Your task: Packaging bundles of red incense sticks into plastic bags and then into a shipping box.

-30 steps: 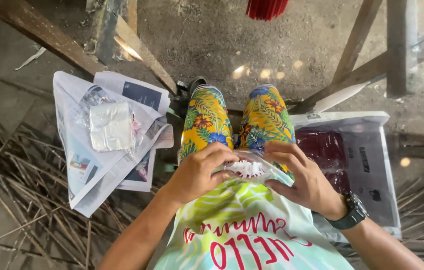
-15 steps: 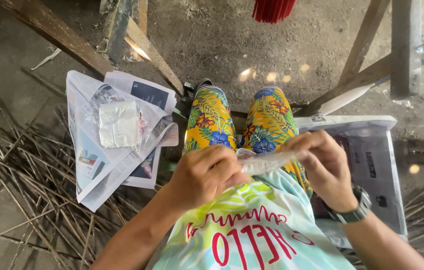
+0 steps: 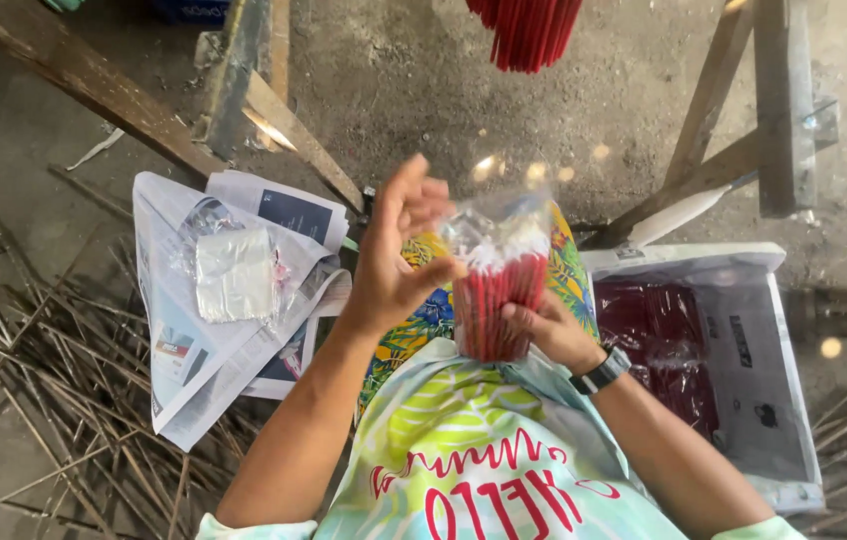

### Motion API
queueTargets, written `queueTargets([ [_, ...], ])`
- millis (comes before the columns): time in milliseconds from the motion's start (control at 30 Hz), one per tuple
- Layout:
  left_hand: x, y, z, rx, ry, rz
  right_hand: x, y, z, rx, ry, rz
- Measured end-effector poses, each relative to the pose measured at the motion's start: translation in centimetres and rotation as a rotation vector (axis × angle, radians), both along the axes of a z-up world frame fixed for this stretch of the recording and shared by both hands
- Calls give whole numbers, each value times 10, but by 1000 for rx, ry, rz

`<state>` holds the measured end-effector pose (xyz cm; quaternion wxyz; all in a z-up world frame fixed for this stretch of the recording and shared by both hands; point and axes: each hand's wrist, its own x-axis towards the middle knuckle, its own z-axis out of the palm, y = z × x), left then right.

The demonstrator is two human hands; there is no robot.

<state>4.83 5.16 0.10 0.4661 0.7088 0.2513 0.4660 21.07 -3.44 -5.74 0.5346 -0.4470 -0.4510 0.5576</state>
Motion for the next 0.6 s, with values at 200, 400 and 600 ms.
queueTargets([
  [200,17,-3,-30,-246,27,-206,21,11,-25,-110,-57,181],
  [400,33,-6,-54,-307,9,-165,15,6,-47,76,-126,134],
  [600,45,-38,0,99,47,19,-14,-15,-27,229,-308,-143],
])
